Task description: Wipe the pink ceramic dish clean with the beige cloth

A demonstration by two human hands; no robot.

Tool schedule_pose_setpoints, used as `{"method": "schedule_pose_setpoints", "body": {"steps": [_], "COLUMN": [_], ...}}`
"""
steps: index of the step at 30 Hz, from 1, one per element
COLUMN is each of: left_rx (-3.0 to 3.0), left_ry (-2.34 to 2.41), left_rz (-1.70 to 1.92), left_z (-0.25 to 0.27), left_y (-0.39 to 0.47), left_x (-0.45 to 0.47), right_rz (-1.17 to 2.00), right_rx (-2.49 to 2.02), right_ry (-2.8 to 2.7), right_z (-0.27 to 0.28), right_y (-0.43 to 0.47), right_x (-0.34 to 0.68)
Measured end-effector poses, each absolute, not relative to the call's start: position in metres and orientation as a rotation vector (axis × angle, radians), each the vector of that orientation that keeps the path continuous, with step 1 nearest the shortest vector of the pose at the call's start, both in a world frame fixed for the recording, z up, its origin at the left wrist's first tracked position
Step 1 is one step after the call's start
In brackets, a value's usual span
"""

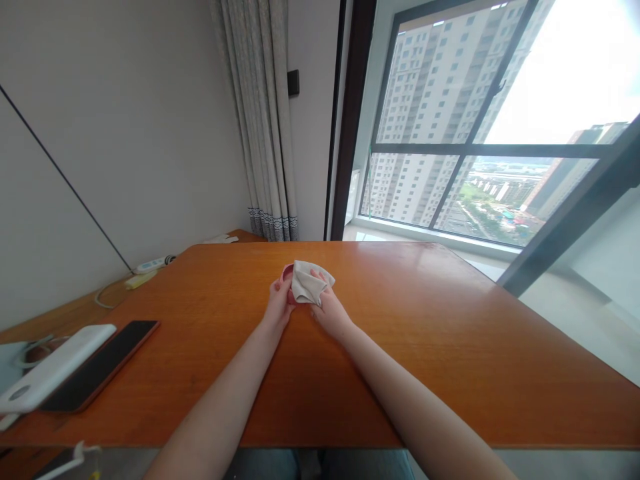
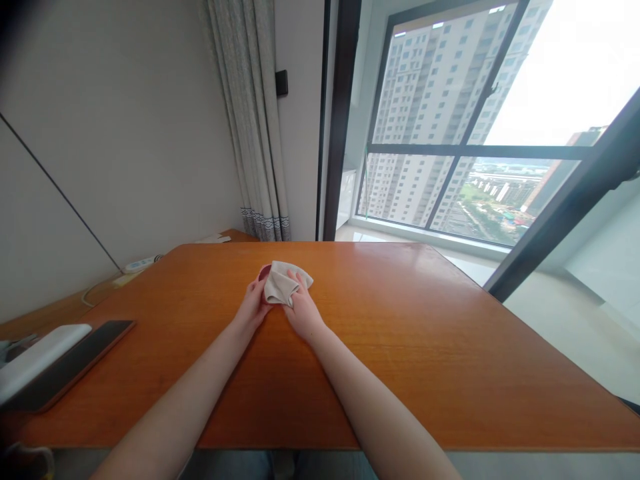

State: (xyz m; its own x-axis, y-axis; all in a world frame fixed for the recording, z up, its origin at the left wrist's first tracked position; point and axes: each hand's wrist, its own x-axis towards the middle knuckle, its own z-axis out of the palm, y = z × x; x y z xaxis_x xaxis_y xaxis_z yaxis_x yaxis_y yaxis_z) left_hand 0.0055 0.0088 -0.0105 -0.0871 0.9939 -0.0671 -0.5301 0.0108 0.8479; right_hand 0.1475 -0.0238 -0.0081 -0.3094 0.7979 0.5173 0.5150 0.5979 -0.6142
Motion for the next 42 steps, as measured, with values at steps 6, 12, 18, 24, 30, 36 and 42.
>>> {"method": "schedule_pose_setpoints", "body": {"steps": [6,12,18,24,30,36,42], "left_rx": [0.628,0.726,0.771,0.757,0.673,0.776,0.789], "left_ry": [0.770,0.663,0.472,0.717,0.582,0.453,0.564], "left_rz": [1.583,1.352,1.074,0.852,1.143,1.295,0.960], "left_z": [-0.005,0.004,0.021,0.015,0.009,0.011,0.010], "left_y": [0.003,-0.012,-0.017,-0.011,-0.006,-0.010,-0.011], "left_x": [0.015,0.025,0.013,0.002,0.011,0.015,0.008], "right_rz": [0.502,0.588,0.584,0.737,0.548,0.542,0.608], "right_rx": [-1.041,-1.139,-0.991,-0.964,-1.131,-1.141,-1.092], "right_ry": [-1.820,-1.496,-1.547,-1.659,-1.675,-1.524,-1.597], "right_z": [-0.016,-0.012,0.002,-0.005,-0.009,-0.019,-0.013], "right_y": [-0.027,-0.024,-0.011,0.002,-0.008,-0.013,0.003], "right_x": [0.130,0.135,0.165,0.180,0.159,0.142,0.175]}}
